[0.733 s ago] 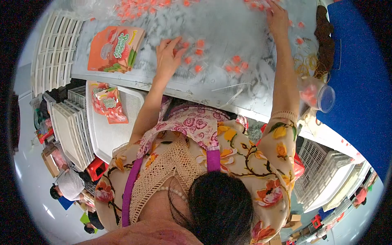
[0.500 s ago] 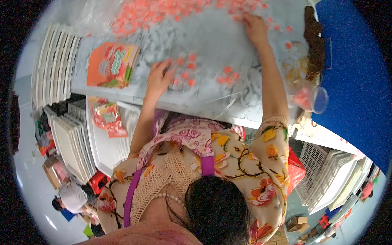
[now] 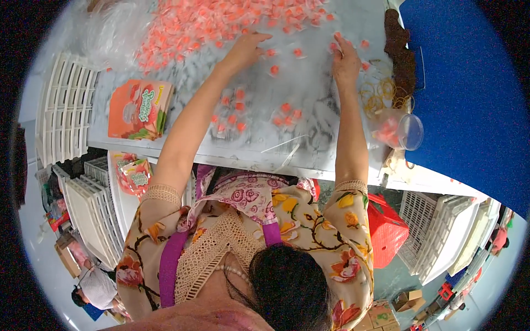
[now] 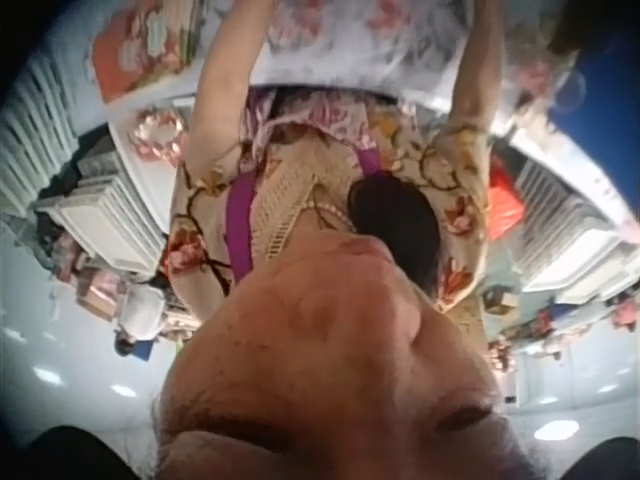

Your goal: Packaging individual candies into labeled plastic bags at a production line workstation.

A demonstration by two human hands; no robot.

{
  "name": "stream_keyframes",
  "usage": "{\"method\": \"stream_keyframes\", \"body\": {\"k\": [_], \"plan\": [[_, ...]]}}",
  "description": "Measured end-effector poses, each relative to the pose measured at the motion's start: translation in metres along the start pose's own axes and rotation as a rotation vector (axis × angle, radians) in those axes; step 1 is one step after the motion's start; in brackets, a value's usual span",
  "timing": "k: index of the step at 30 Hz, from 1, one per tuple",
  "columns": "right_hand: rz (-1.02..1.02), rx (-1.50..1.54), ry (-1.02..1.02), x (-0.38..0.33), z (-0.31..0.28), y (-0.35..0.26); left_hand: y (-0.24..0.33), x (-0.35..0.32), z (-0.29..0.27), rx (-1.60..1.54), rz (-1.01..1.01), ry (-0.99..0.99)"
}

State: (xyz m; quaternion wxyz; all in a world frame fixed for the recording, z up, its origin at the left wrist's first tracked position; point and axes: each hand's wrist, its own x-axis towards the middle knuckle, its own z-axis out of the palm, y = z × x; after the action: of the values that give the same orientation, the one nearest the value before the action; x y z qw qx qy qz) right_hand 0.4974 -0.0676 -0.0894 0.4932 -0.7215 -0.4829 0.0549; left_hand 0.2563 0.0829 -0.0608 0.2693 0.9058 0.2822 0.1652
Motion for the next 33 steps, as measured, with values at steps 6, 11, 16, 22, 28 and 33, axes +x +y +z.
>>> {"method": "stream_keyframes", "body": {"k": [6, 11, 16, 22, 28, 33], "plan": [[-0.236, -0.36, -0.038, -0.009, 0.005, 0.017, -0.026, 0.062, 0.043, 0.129, 0.211, -0.018], [-0.124, -0.233, -0.103, -0.016, 0.002, 0.001, -0.015, 0.059, 0.041, 0.07, 0.145, 0.001], [-0.145, -0.261, -0.095, -0.004, 0.022, -0.006, -0.015, 0.069, 0.039, 0.15, 0.176, 0.012], [-0.16, -0.282, -0.16, -0.011, 0.015, -0.01, -0.021, 0.062, 0.027, 0.15, 0.255, -0.015], [-0.193, -0.212, -0.247, -0.012, 0.026, -0.018, -0.013, 0.037, 0.011, 0.06, 0.157, -0.223], [-0.263, -0.165, -0.411, -0.026, 0.03, -0.032, 0.011, 0.001, -0.003, -0.029, 0.097, -0.389]]}}
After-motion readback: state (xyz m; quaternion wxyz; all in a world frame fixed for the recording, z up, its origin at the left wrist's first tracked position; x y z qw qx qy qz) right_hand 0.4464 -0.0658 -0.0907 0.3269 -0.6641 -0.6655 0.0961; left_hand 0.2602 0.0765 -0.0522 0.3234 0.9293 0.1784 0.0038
